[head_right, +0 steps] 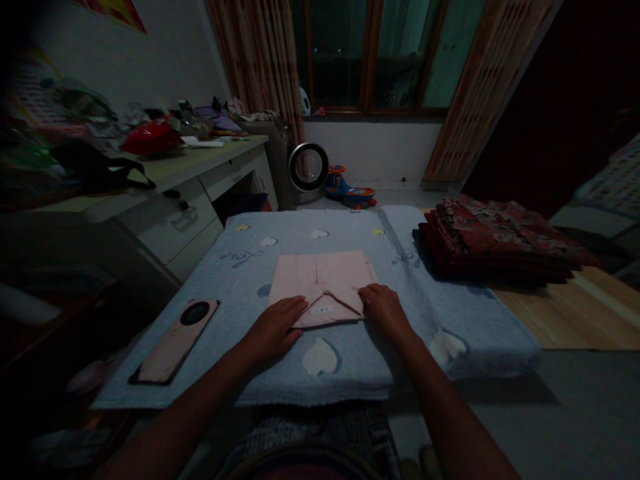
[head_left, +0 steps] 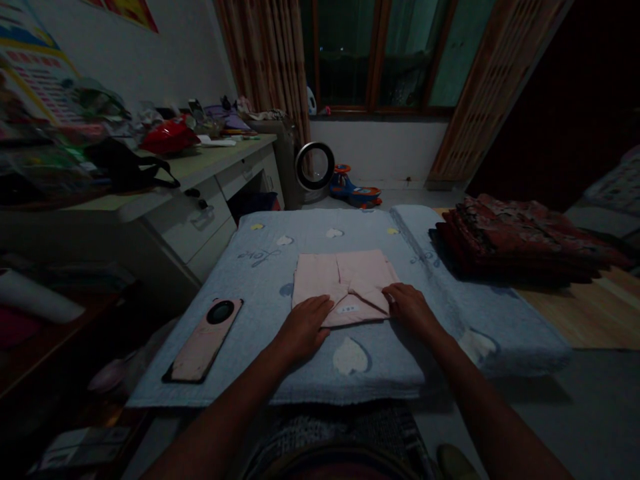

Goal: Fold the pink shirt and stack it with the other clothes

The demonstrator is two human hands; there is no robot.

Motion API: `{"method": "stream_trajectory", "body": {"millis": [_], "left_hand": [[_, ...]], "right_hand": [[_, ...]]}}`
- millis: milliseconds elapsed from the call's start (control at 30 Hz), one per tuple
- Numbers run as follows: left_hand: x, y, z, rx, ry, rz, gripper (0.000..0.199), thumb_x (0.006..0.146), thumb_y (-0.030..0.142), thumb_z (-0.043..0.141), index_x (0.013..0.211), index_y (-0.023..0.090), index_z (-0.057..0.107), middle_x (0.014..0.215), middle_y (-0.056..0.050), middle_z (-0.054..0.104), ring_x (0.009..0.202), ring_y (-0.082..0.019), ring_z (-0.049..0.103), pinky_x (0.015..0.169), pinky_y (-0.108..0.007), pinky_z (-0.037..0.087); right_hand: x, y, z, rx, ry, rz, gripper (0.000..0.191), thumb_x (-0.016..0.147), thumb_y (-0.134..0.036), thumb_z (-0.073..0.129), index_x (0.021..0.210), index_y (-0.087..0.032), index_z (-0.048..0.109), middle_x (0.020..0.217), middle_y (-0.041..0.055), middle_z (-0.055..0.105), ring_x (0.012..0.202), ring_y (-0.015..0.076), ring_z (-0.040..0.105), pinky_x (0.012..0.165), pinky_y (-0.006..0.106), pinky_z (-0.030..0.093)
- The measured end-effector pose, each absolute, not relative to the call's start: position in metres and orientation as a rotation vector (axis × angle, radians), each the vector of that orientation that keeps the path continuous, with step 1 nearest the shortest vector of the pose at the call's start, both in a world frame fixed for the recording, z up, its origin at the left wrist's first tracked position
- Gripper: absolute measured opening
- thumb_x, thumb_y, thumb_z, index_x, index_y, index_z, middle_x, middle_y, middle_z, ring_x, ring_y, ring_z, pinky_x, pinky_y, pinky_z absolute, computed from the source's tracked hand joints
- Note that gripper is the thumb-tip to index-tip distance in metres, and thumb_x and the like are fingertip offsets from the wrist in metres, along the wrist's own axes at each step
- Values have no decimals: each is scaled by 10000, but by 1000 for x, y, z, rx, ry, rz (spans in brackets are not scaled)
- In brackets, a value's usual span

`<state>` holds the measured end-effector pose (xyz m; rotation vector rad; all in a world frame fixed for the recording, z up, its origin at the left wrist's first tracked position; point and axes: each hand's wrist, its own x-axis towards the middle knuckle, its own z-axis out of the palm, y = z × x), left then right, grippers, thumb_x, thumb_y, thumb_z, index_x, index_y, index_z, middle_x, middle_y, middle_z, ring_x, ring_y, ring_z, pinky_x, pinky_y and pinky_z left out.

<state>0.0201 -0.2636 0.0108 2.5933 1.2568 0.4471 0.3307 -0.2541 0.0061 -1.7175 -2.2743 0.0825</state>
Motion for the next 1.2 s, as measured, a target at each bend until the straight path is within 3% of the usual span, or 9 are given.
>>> {"method": "stream_trajectory", "body": {"millis": [167,367,467,533,667,800,933,1067,1200], "left_hand": [[20,-265,9,2597,1272,476,407,933,170,413,1304,207,576,1392,-82,569,1300,-212,504,1114,-419,373],[14,-274,14,2464,1160,527,387,875,317,579,1253,240,619,1375,-71,585,1289,-248,508,1123,-445,350],[18,-261,28,2307,1187,599,310,921,360,499,1147,252,680,1247,-64,670,1191,-236,578,1084,-419,389],[26,-243,37,2267,1251,683,339,952,332,421,1143,232,684,1239,-72,673,1193,-226,572,1091,-406,378],[48,-204,35,2379,1436,677,403,952,295,403,1288,178,593,1451,-97,507,1401,-238,364,1179,-433,231],[60,-191,8,2405,1587,481,530,931,425,463,1408,193,474,1557,-122,344,1468,-318,204,1179,-551,125],[60,-193,-11,2365,1658,420,576,924,532,431,1453,305,417,1590,-55,287,1483,-350,119,1169,-596,64],[57,-198,-9,2293,1743,359,638,914,609,390,1481,316,380,1611,-68,223,1476,-405,80,1134,-661,49],[50,-208,0,2213,1854,210,691,916,668,301,1514,323,302,1625,-91,153,1479,-402,59,1106,-691,98]], "right_hand": [[335,-253,12,-1640,-2245,13,281,899,-154,466,1013,-198,719,1066,85,706,1002,231,606,898,339,394],[338,-258,13,-1697,-2244,76,286,852,-142,491,982,-199,739,1077,91,710,1012,232,616,940,348,407],[329,-250,24,-1733,-2232,113,254,862,-187,490,942,-186,732,1050,98,711,990,223,624,943,330,422],[316,-238,32,-1694,-2190,105,288,876,-206,461,1013,-167,712,1090,111,699,1024,221,618,961,324,425],[278,-207,32,-1567,-2133,75,428,900,-201,391,1261,-105,601,1310,147,606,1231,226,527,1077,353,361],[253,-194,8,-1660,-2216,99,501,965,-301,347,1421,-126,457,1513,138,408,1421,267,309,1141,466,254],[249,-197,-8,-1832,-2263,141,520,982,-385,334,1470,-216,399,1578,97,295,1451,327,221,1129,562,199],[253,-196,-8,-2006,-2176,182,607,954,-509,389,1503,-254,343,1603,114,219,1450,397,177,1115,604,162],[263,-194,-1,-2139,-2162,272,755,919,-663,349,1529,-225,274,1606,164,172,1458,396,147,1112,603,164]]}}
